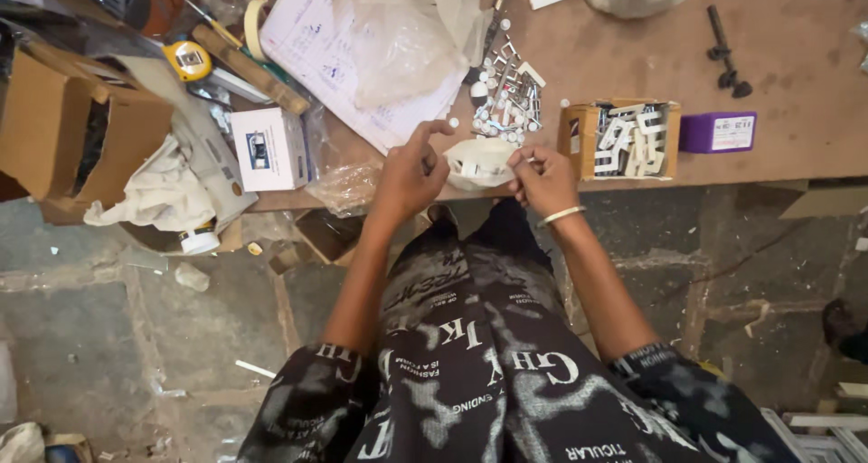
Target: The person sits on the floor and picks up small white plastic parts from a low shelf, gathering them in their hands. They carry the parts to a workbench, place them into a small box, then transfer the parts into a plastic bag and wrap the bag closed.
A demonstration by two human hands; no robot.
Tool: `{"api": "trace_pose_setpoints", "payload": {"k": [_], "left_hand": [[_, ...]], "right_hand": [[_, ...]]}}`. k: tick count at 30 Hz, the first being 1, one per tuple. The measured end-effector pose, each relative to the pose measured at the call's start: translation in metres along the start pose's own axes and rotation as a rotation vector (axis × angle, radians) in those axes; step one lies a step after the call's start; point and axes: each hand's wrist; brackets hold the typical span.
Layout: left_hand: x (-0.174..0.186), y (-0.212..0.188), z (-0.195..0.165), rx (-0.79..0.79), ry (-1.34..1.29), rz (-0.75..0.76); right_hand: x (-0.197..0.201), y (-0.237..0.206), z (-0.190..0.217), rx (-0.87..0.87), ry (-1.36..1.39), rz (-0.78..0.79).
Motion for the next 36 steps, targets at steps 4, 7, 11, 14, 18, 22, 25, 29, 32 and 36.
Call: {"api": "trace_pose_setpoints", "payload": {"k": [4, 7, 11, 14, 18, 22, 25, 29, 32, 36], "left_hand": [[-0.007, -0.006, 0.015, -0.044, -0.034, 0.033], [-0.01, -0.013, 0.02, -0.034, -0.081, -0.007], [-0.011, -0.019, 0.012, 0.054, -0.051, -0.014], [-0.012, -0.021, -0.006, 0.008, -0.026, -0.101], [-0.018, -0.027, -0.039, 0.056, -0.024, -0.201], [-0.041, -0.029, -0.07, -0.112, -0.004, -0.192], [-0.08, -0.025, -0.086, -0.213, -0.002, -0.091], [-0.159, -0.005, -0.092, -0.33, 0.005, 0.012], [-0.219, 0.02, -0.086, -0.374, 0.105, 0.061], [-0.275, 0.044, -0.077, -0.48, 0.336, -0.018]], "right_hand": [[0.01, 0.003, -0.012, 0.078, 0.005, 0.014], [0.017, 0.0, -0.016, 0.033, 0.062, -0.004], [0.037, -0.005, -0.022, 0.063, 0.038, -0.045], [0.065, -0.006, -0.03, 0.107, 0.065, -0.097], [0.123, 0.001, -0.041, 0.446, -0.231, -0.426], [0.175, 0.021, -0.039, 0.503, -0.553, -0.555], [0.185, 0.045, -0.024, 0.605, -0.734, -0.432], [0.172, 0.062, -0.002, 0.982, -1.065, -0.342], [0.168, 0.057, 0.004, 0.776, -1.215, -0.209], [0.19, 0.057, -0.003, 0.678, -1.229, -0.111]]}}
Point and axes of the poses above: each hand's wrist, its own y-axis towards the middle knuckle, its own x-axis out of the back of the hand, z = x × y, and after that the axes turned 9 degrees about -z, right-handed
